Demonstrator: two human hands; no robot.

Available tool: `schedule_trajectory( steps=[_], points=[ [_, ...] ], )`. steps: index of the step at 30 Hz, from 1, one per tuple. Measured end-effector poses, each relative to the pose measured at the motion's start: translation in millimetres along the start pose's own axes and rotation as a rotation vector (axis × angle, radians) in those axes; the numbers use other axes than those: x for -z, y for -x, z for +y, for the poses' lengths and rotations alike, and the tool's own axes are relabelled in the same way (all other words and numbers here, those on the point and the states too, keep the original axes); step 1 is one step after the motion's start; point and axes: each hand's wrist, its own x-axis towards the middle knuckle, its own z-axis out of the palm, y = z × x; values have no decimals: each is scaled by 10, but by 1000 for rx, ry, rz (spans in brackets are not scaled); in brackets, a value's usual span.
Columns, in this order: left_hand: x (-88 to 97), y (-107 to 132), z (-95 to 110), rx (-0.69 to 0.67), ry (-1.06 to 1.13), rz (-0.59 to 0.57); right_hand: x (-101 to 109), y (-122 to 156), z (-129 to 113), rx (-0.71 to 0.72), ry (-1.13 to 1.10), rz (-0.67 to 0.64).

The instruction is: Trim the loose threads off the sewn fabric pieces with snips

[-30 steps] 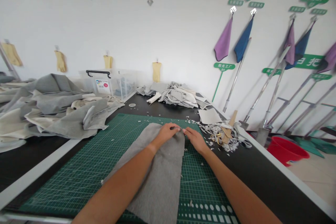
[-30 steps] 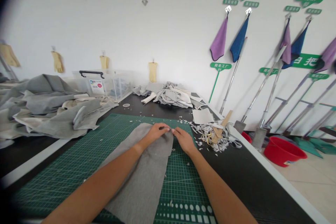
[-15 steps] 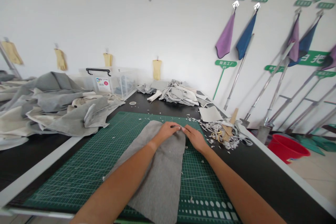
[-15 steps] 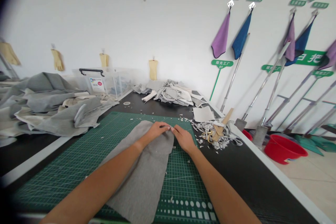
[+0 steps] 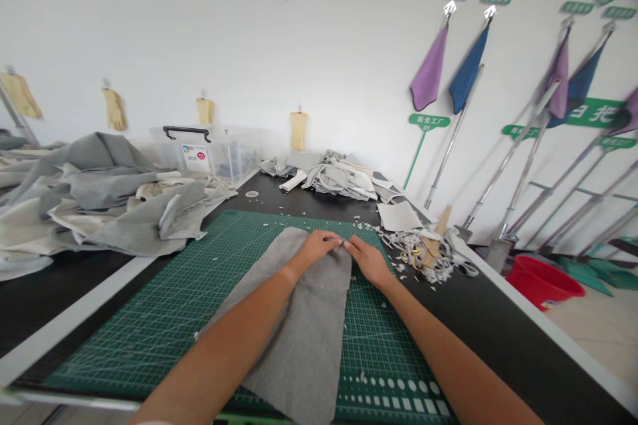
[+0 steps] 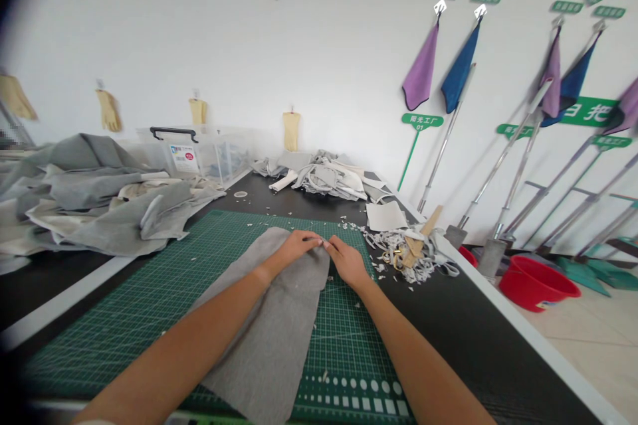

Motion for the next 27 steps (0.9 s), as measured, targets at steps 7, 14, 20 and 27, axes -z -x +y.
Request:
schedule_trajectory(
  steps=[7,14,20,27],
  points=[
    [-9,-7,-29,-7,15,4,-11,-12,15,11,-14,0],
    [-14,-15,-44,-16,37,0,-38,-14,32,15,-51,36],
    [-13,-10,-9,-13,39,15,16,-23,70,-123,80,84],
    [-9,-15,18,-3,23,23,75,-9,8,-218,417,20]
  ],
)
